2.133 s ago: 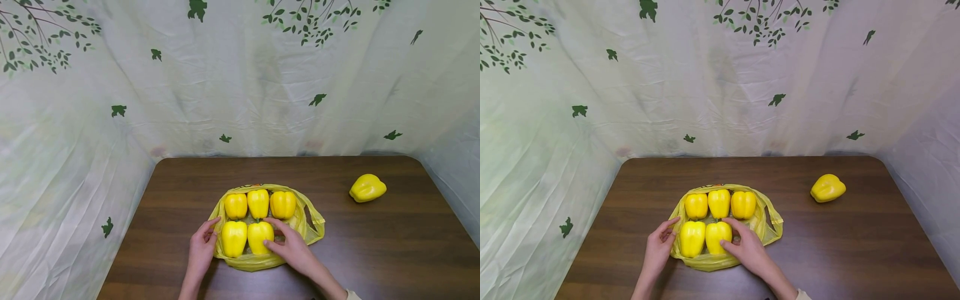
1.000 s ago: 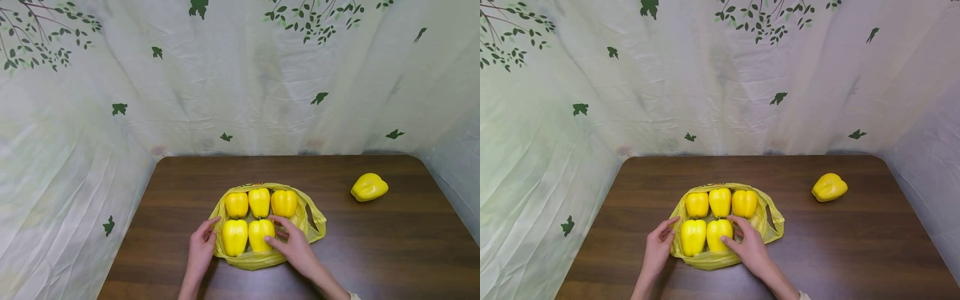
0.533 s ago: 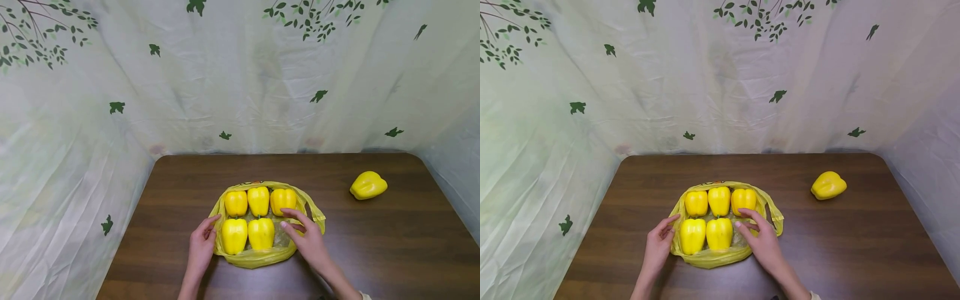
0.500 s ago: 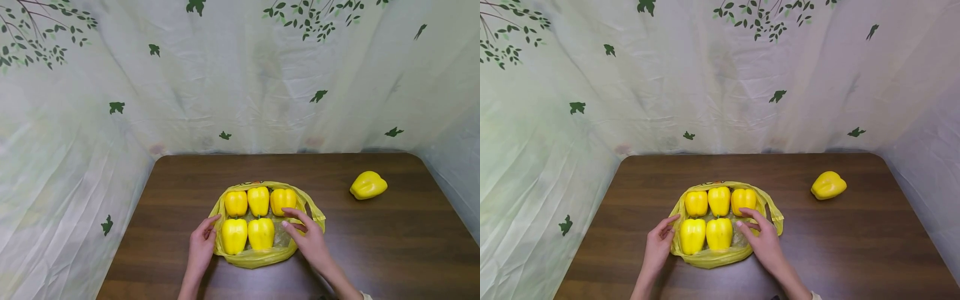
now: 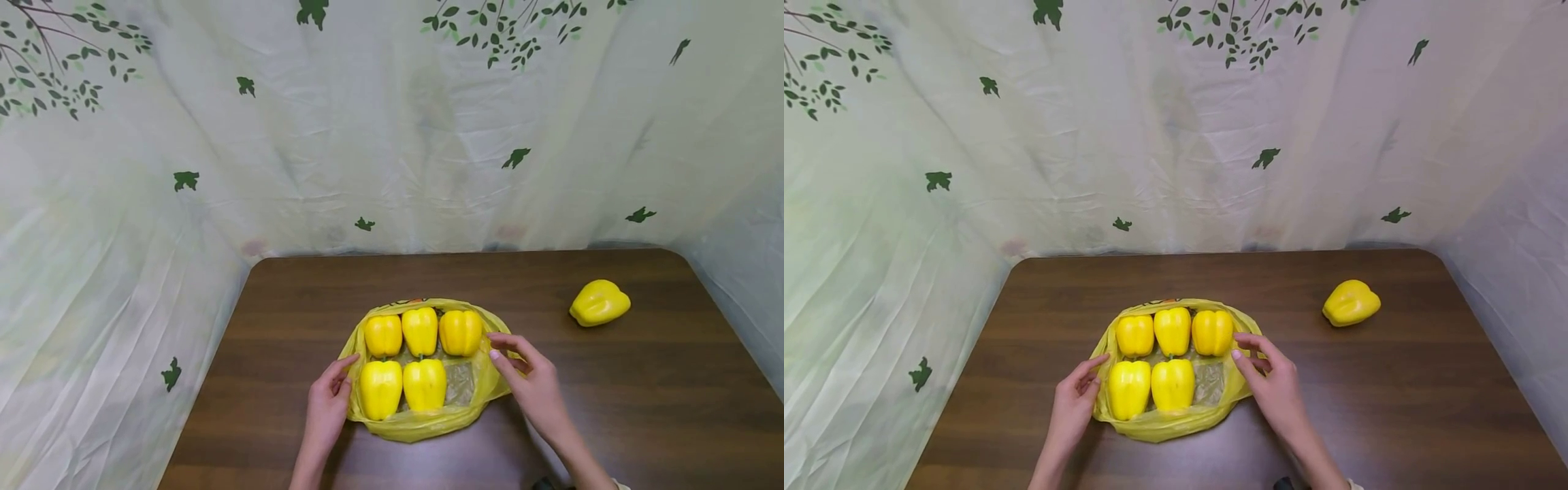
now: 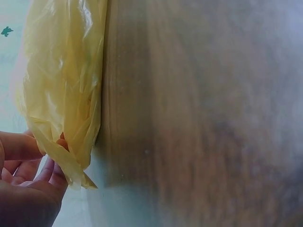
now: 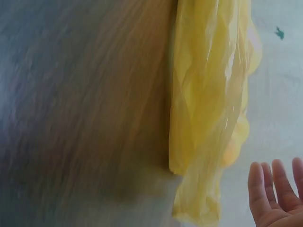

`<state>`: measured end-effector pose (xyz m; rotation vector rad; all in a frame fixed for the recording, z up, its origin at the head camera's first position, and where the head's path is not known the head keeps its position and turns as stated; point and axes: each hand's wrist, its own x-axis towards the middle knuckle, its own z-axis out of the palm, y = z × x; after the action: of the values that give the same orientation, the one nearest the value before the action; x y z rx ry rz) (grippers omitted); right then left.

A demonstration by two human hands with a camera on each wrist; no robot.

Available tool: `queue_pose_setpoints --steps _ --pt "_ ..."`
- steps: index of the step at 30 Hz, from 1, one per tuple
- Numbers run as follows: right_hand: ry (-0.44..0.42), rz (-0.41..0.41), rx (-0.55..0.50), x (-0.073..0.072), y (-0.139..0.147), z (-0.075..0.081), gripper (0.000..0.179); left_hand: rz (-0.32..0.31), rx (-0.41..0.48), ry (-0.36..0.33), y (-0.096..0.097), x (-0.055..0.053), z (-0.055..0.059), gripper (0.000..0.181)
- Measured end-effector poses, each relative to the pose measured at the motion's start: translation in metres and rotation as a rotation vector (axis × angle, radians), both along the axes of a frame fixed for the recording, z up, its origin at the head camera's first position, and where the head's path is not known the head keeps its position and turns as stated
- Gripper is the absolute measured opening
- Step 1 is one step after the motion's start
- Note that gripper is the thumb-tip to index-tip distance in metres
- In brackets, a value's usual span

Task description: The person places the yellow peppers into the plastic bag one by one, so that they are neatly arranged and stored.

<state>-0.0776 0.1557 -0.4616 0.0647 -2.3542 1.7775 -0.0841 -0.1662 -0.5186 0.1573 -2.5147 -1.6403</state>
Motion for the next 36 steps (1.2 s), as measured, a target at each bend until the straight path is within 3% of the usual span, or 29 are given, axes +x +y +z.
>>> queue_pose_setpoints --steps 3,12,24,36 --pt "0.003 -0.011 0.002 0.000 0.007 0.001 0.026 -0.005 -0.003 0.011 0.000 0.000 0.000 0.045" --pt "0.001 -0.068 0.076 -0.010 0.032 -0.024 0.030 -0.008 0.003 -0.020 -0.001 0.000 0.000 0.044" --pt "0.003 -0.065 0.030 -0.013 0.046 -0.027 0.031 -0.003 -0.010 -0.018 0.000 0.000 0.002 0.043" --pt "0.006 -0.146 0.127 -0.014 0.061 -0.029 0.031 -0.004 -0.008 -0.004 0.001 -0.001 0.003 0.044"
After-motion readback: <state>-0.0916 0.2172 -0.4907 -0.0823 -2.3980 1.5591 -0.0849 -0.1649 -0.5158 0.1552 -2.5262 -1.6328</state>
